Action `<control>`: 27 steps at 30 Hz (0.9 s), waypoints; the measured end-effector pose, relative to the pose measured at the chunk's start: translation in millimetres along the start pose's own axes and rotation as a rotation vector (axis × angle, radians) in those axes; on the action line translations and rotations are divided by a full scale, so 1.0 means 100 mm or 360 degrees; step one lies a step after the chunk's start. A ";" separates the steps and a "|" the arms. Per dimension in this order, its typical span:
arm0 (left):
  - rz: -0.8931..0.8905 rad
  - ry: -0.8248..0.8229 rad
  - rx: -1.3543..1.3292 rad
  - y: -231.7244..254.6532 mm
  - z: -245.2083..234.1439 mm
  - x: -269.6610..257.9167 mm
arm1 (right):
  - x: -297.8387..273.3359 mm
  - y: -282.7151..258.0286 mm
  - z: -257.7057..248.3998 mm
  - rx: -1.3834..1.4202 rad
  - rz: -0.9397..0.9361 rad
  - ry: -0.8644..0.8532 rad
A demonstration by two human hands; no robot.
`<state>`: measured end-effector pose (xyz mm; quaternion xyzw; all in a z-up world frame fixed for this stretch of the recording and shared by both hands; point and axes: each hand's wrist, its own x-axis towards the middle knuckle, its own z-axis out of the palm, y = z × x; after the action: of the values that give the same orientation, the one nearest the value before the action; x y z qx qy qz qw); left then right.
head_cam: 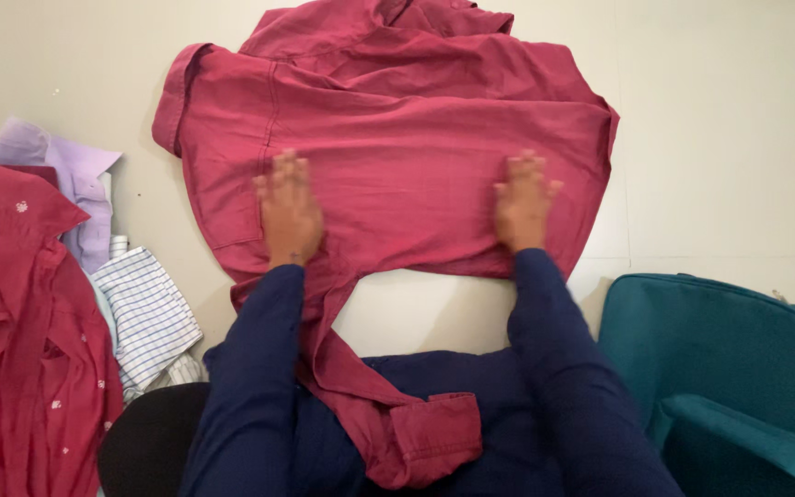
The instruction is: The person folds a shirt by laying it flat, folding in the sleeves, and then folding the body of the shirt into a rectangular shape.
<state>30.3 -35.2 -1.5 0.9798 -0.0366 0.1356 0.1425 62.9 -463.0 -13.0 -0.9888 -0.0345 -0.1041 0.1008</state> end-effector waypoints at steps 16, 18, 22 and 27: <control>-0.0158 -0.0309 -0.0152 -0.39 -0.12 0.27 | 0.09 0.10 0.10 -0.0035 0.0070 -0.0119; -0.0164 -0.0220 -0.0094 -0.78 -0.29 0.16 | 0.06 0.49 0.01 -0.0020 0.0314 -0.0158; -0.0430 -0.0246 0.0024 -1.11 -0.33 0.03 | -0.09 0.88 -0.08 -0.0033 0.0609 -0.0122; -0.0383 -0.0162 0.0044 -1.18 -0.21 -0.02 | -0.05 0.82 -0.09 -0.0114 0.0701 -0.0175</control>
<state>36.0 84.0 -14.2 0.9846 0.0760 0.0680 0.1422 63.3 -545.1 -21.2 -0.9796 0.1804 -0.0268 0.0839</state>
